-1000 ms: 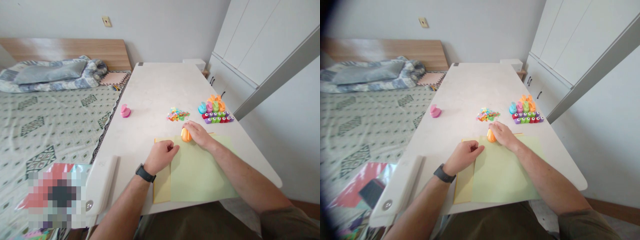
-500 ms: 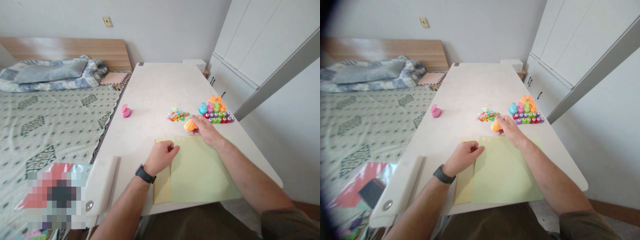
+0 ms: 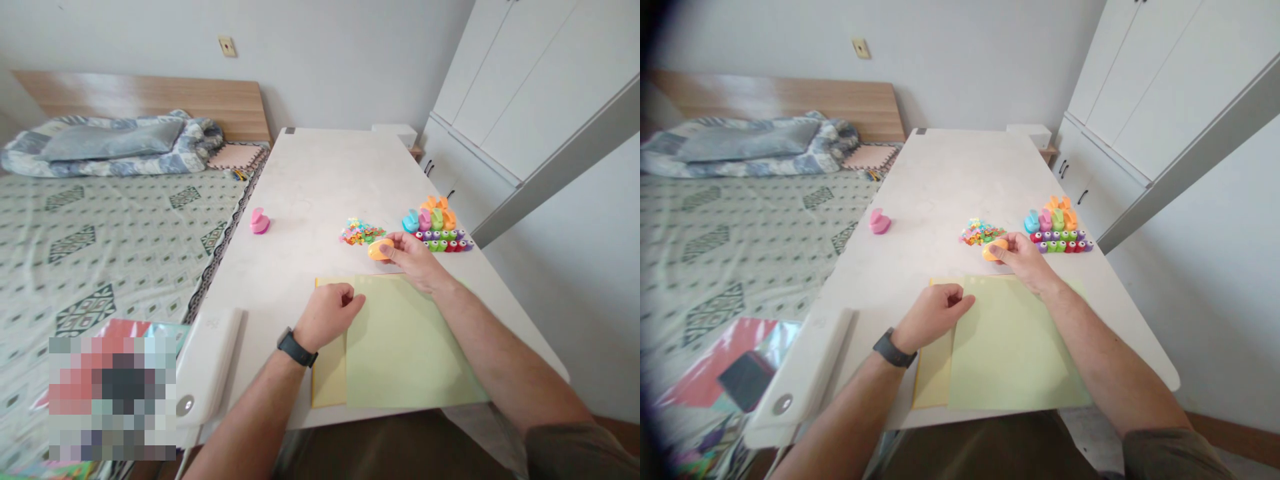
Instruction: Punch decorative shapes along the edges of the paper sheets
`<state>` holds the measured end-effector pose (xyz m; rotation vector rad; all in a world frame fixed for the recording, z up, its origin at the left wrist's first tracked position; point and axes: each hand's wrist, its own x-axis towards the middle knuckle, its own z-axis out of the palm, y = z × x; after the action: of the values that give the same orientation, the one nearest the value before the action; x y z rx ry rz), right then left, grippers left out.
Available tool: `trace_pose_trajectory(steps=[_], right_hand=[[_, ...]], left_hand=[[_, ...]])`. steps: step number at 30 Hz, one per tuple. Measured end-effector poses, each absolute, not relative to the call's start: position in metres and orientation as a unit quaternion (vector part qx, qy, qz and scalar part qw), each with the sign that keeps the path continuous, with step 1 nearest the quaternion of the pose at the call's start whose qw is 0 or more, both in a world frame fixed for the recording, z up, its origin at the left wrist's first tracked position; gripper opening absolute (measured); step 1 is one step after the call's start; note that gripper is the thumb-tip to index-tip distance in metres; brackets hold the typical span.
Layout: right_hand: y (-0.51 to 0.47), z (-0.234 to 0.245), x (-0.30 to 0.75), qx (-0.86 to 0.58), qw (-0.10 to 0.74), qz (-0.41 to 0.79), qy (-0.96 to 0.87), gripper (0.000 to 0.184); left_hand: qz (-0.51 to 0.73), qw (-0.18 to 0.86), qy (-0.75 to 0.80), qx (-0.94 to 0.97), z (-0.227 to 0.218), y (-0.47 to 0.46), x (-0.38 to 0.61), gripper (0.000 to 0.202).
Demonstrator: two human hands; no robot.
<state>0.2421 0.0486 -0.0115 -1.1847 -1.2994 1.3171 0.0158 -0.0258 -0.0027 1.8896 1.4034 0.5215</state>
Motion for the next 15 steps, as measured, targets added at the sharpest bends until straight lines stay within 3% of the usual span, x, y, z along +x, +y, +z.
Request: trace_pose_trajectory(steps=[5,9,15], right_hand=[[0.057,0.008,0.233,-0.494,0.434,0.491,-0.572,0.055],[0.080,0.024,0.219,-0.469,0.394,0.479,-0.629,0.048],[0.132,0.022,0.180,-0.501,0.338,0.452,-0.656,0.048]], left_hand=[[0.198,0.367,0.527,0.740,-0.004,-0.028,0.015,0.038],[0.196,0.368,0.521,0.745,-0.005,-0.029,0.016,0.037],[0.208,0.362,0.525,0.741,-0.006,-0.029,0.016,0.037]])
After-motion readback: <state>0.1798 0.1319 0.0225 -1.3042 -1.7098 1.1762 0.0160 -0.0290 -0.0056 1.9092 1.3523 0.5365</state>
